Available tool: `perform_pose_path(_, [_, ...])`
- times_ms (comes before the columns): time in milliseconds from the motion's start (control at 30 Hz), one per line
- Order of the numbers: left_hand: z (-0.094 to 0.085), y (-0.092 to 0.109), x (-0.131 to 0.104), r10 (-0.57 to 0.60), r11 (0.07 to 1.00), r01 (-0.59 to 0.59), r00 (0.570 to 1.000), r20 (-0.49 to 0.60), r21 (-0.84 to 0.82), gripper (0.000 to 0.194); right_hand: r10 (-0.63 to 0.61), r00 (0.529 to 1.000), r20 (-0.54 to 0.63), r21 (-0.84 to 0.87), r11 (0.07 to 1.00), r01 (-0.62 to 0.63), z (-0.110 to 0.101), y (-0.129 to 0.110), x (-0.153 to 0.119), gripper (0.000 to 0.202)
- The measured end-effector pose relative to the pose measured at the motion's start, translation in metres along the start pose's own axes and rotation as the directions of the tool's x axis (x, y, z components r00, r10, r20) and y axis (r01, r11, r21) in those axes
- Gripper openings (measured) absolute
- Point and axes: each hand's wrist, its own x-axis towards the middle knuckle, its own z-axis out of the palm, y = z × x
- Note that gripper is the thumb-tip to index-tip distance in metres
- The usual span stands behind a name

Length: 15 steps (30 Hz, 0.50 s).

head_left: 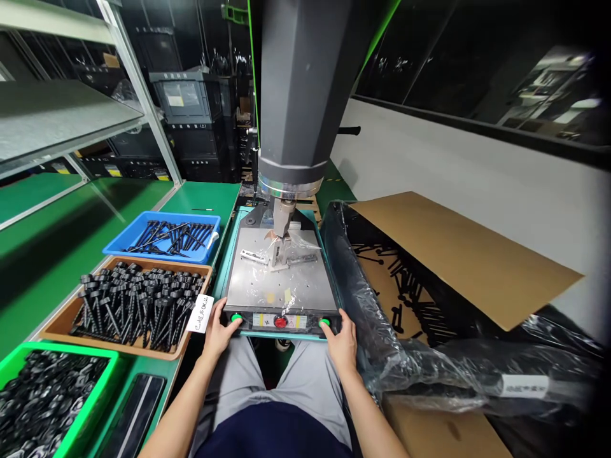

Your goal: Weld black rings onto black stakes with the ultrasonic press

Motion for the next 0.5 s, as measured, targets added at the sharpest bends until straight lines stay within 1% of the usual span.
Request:
perform_pose_path(67, [0.003, 0.005, -0.003, -0.003, 1.000, 0.003, 0.999, -0.033, 0.010, 0.061, -0.005, 1.000, 0.000, -0.002, 1.000, 0.005, 0.000, 0.001, 0.000, 0.068])
perform_pose_path(167, [0.008, 0.018, -0.007, 0.002, 0.998, 0.007, 0.990, -0.139, 0.060, 0.053, -0.011, 1.000, 0.007, -0.006, 1.000, 0.011, -0.001, 0.002, -0.001, 0.068])
perform_pose_path(233, [0.010, 0.030, -0.009, 0.051, 0.994, -0.030, 0.978, -0.203, 0.104, 0.048, -0.020, 1.000, 0.021, -0.007, 1.000, 0.020, -0.003, 0.002, -0.001, 0.069])
perform_pose_path(267, [0.011, 0.037, -0.010, 0.089, 0.990, -0.063, 0.972, -0.216, 0.123, 0.047, -0.023, 0.999, 0.031, -0.006, 1.000, 0.023, -0.004, 0.001, -0.001, 0.069])
perform_pose_path(333, [0.012, 0.049, -0.006, 0.153, 0.981, -0.124, 0.967, -0.202, 0.149, 0.045, -0.031, 0.999, 0.034, -0.006, 0.999, 0.031, -0.008, -0.005, 0.000, 0.069])
perform_pose_path(367, [0.012, 0.055, -0.003, 0.164, 0.978, -0.136, 0.970, -0.181, 0.161, 0.045, -0.039, 0.999, 0.025, -0.008, 0.999, 0.039, -0.011, -0.009, 0.003, 0.069])
perform_pose_path(433, [0.015, 0.065, 0.008, 0.140, 0.978, -0.116, 0.981, -0.135, 0.175, 0.049, -0.067, 0.998, 0.003, -0.015, 0.998, 0.067, -0.013, -0.021, 0.012, 0.068])
perform_pose_path(500, [0.019, 0.072, 0.022, 0.079, 0.984, -0.064, 0.993, -0.087, 0.165, 0.056, -0.105, 0.994, 0.011, -0.019, 0.994, 0.106, -0.012, -0.035, 0.027, 0.068])
